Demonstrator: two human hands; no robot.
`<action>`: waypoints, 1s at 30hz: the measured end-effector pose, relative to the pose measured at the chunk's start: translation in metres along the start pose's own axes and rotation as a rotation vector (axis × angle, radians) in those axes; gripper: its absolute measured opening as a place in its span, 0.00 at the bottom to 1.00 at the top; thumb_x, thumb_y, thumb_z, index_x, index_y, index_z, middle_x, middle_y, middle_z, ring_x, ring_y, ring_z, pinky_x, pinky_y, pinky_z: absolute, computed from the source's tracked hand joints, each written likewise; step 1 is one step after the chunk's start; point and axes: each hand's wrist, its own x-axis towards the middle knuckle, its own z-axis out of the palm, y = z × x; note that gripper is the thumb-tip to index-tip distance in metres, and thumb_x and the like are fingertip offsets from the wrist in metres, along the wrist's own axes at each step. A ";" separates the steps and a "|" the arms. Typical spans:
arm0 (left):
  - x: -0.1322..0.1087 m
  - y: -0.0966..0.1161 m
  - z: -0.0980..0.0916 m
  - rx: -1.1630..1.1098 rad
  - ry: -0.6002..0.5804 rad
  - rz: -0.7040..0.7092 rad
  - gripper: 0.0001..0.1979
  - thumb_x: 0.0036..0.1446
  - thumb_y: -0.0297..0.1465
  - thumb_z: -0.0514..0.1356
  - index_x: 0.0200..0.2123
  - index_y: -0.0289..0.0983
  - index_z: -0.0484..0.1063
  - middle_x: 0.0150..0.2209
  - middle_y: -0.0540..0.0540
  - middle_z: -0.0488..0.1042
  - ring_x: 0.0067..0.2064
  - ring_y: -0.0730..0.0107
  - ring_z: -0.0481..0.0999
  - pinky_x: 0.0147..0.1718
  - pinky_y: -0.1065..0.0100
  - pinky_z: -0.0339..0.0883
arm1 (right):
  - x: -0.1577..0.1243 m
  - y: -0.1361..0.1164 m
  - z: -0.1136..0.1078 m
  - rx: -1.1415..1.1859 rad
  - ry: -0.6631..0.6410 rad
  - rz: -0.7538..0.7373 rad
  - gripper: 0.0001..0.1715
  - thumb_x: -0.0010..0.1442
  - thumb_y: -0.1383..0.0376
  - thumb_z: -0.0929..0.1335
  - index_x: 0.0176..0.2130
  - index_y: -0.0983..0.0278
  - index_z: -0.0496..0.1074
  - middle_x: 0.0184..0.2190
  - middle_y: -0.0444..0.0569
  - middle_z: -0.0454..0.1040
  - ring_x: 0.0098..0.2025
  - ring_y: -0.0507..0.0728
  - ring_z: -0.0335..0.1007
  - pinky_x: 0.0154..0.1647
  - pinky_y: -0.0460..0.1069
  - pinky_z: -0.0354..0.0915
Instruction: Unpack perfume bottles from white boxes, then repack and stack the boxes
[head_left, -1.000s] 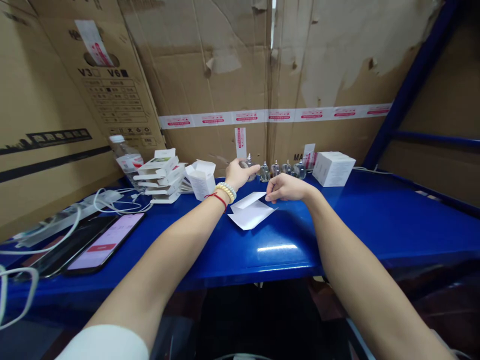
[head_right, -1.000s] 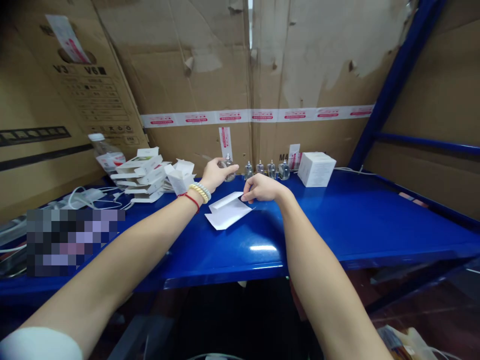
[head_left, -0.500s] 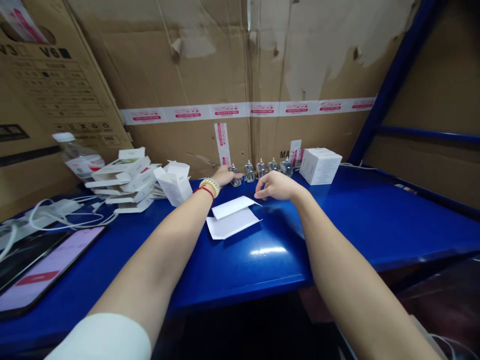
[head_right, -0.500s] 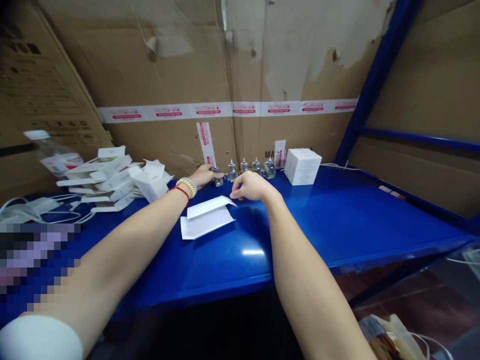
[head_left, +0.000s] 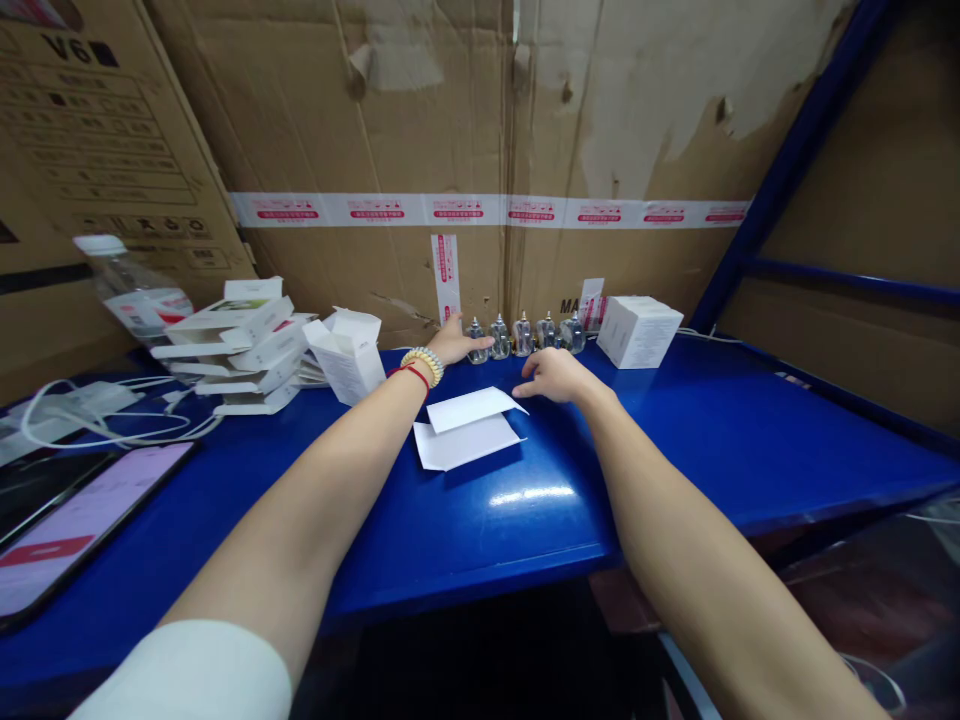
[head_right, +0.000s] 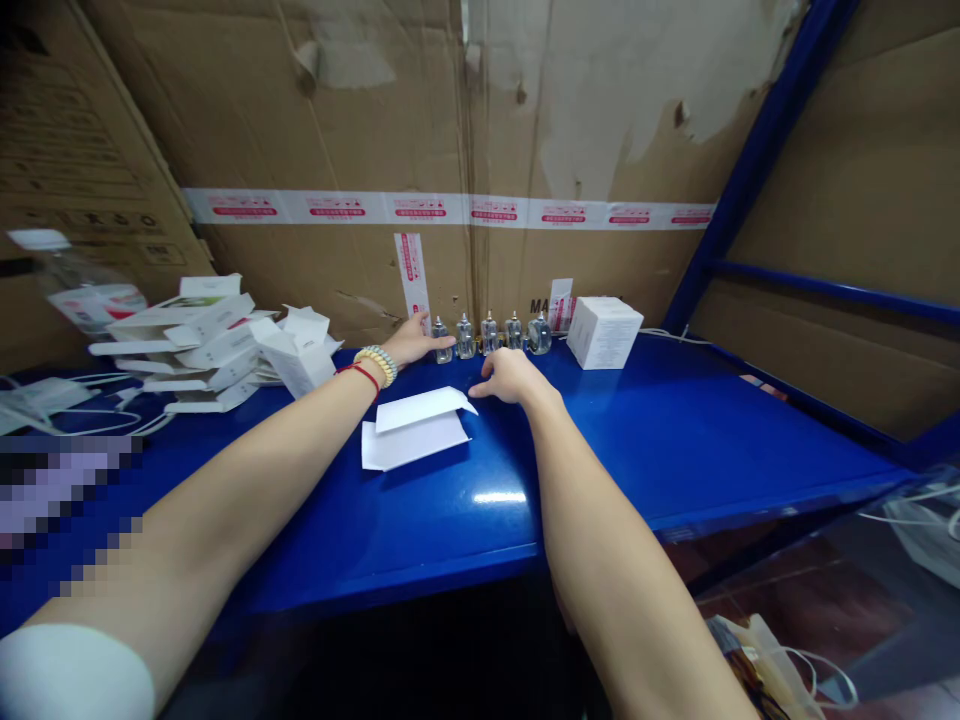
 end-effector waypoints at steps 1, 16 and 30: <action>-0.002 0.001 -0.003 0.072 0.037 0.003 0.47 0.40 0.35 0.74 0.62 0.31 0.58 0.63 0.30 0.62 0.64 0.52 0.62 0.62 0.59 0.55 | -0.001 -0.002 -0.003 0.027 0.048 0.024 0.20 0.47 0.55 0.74 0.38 0.65 0.77 0.33 0.50 0.78 0.35 0.55 0.72 0.34 0.46 0.63; -0.020 0.008 -0.001 0.262 0.001 -0.095 0.20 0.54 0.39 0.63 0.46 0.33 0.70 0.47 0.37 0.77 0.48 0.59 0.76 0.46 0.66 0.66 | -0.015 -0.017 -0.019 -0.105 -0.147 -0.027 0.17 0.47 0.69 0.71 0.41 0.66 0.78 0.36 0.48 0.79 0.36 0.53 0.73 0.33 0.43 0.63; -0.142 0.042 -0.048 0.762 -0.400 0.183 0.34 0.45 0.49 0.63 0.53 0.37 0.69 0.49 0.37 0.76 0.48 0.47 0.76 0.41 0.59 0.67 | 0.007 -0.034 0.026 0.029 0.087 -0.160 0.19 0.50 0.73 0.70 0.44 0.68 0.75 0.37 0.50 0.80 0.36 0.53 0.74 0.40 0.44 0.65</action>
